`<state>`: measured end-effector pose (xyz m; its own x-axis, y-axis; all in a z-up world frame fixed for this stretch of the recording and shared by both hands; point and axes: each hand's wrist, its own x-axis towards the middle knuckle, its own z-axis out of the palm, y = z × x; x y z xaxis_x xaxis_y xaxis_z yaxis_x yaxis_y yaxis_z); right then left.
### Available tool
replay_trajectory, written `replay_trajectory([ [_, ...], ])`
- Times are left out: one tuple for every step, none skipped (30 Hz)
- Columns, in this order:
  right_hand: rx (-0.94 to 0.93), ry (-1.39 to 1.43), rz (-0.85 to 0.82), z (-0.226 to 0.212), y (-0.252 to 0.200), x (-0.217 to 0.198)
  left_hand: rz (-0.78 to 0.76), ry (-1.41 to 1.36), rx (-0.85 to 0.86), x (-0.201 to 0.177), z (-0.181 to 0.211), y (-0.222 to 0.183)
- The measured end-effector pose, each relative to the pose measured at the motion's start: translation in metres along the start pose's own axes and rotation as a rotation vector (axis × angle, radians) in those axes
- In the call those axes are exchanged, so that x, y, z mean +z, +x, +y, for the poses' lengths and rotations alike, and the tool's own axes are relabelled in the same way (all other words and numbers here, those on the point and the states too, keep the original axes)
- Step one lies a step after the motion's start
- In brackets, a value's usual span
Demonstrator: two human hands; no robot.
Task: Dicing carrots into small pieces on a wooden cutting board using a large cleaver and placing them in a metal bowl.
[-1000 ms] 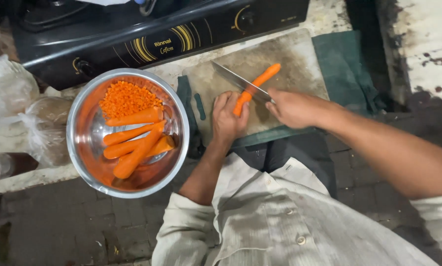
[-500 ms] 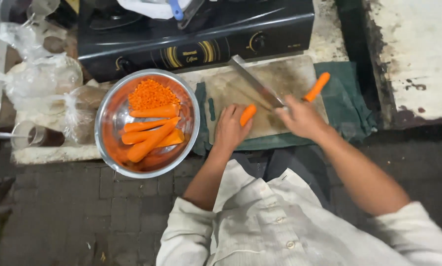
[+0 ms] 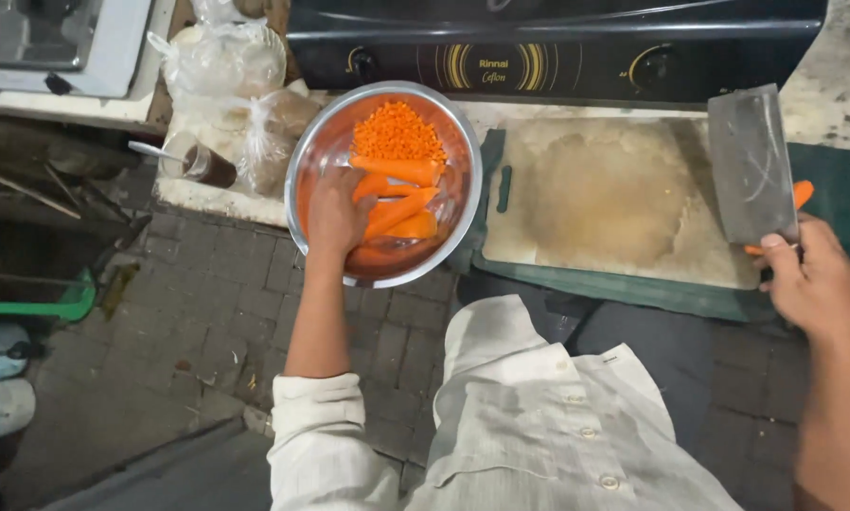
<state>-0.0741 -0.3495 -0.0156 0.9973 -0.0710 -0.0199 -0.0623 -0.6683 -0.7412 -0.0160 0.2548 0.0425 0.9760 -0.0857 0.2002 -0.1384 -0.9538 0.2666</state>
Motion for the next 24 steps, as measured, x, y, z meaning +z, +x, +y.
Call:
replay_trajectory([
  [0.007, 0.002, 0.005, 0.001, 0.003, 0.000, -0.004, 0.000, 0.008, 0.004, -0.006, 0.003],
  [0.073, -0.031, -0.034, 0.002, 0.005, 0.000, -0.018, -0.024, 0.062, 0.008, -0.013, 0.005],
  [0.135, -0.069, -0.077, 0.004, 0.008, -0.003, -0.029, -0.052, 0.110, 0.014, -0.018, 0.005],
  [0.139, -0.073, -0.075, 0.006, 0.010, -0.002, -0.031, -0.057, 0.113, 0.013, -0.018, 0.007],
  [0.111, -0.075, -0.105, 0.007, 0.013, -0.003, -0.005, -0.029, 0.215, 0.012, -0.016, 0.012],
  [0.084, -0.077, -0.136, 0.008, 0.016, -0.005, 0.022, -0.001, 0.318, 0.012, -0.014, 0.016],
  [0.095, -0.086, -0.122, 0.012, 0.018, -0.002, 0.022, -0.015, 0.332, 0.014, -0.018, 0.013],
  [0.086, -0.076, -0.129, 0.017, 0.022, 0.001, 0.013, 0.065, 0.303, 0.018, -0.021, 0.011],
  [0.085, -0.066, -0.128, 0.024, 0.023, 0.002, 0.003, 0.141, 0.284, 0.024, -0.022, 0.014],
  [0.104, -0.074, -0.107, 0.019, 0.025, 0.004, 0.002, 0.124, 0.308, 0.017, -0.001, 0.015],
  [0.071, 0.041, -0.141, 0.016, 0.024, 0.008, 0.082, 0.074, 0.307, 0.010, 0.019, 0.014],
  [0.035, 0.157, -0.171, 0.012, 0.024, 0.012, 0.161, 0.022, 0.303, 0.002, 0.037, 0.012],
  [0.053, 0.150, -0.163, -0.002, 0.022, 0.012, 0.150, 0.007, 0.315, 0.005, 0.068, 0.015],
  [0.043, 0.145, -0.187, -0.016, 0.019, 0.014, 0.177, -0.091, 0.467, 0.006, 0.098, 0.016],
  [0.024, 0.143, -0.219, -0.031, 0.020, 0.018, 0.209, -0.184, 0.608, 0.005, 0.126, 0.015],
  [0.033, 0.138, -0.218, -0.036, 0.020, 0.025, 0.204, -0.192, 0.609, 0.035, 0.139, 0.011],
  [-0.044, 0.313, -0.255, -0.042, 0.024, 0.035, 0.153, -0.200, 0.703, 0.063, 0.152, 0.009],
  [-0.120, 0.488, -0.291, -0.048, 0.027, 0.043, 0.102, -0.209, 0.798, 0.090, 0.165, 0.006],
  [-0.120, 0.489, -0.285, -0.056, 0.031, 0.053, 0.102, -0.209, 0.804, 0.099, 0.176, 0.001],
  [-0.148, 0.539, -0.330, -0.064, 0.036, 0.062, 0.082, -0.257, 0.733, 0.107, 0.188, -0.003],
  [-0.176, 0.589, -0.370, -0.072, 0.040, 0.070, 0.062, -0.307, 0.667, 0.116, 0.201, -0.006],
  [-0.175, 0.588, -0.358, -0.071, 0.042, 0.075, 0.062, -0.309, 0.678, 0.124, 0.204, -0.008],
  [-0.160, 0.634, -0.391, -0.070, 0.044, 0.080, 0.066, -0.380, 0.602, 0.131, 0.208, -0.011],
  [-0.145, 0.680, -0.424, -0.070, 0.046, 0.086, 0.068, -0.450, 0.525, 0.139, 0.211, -0.014],
])
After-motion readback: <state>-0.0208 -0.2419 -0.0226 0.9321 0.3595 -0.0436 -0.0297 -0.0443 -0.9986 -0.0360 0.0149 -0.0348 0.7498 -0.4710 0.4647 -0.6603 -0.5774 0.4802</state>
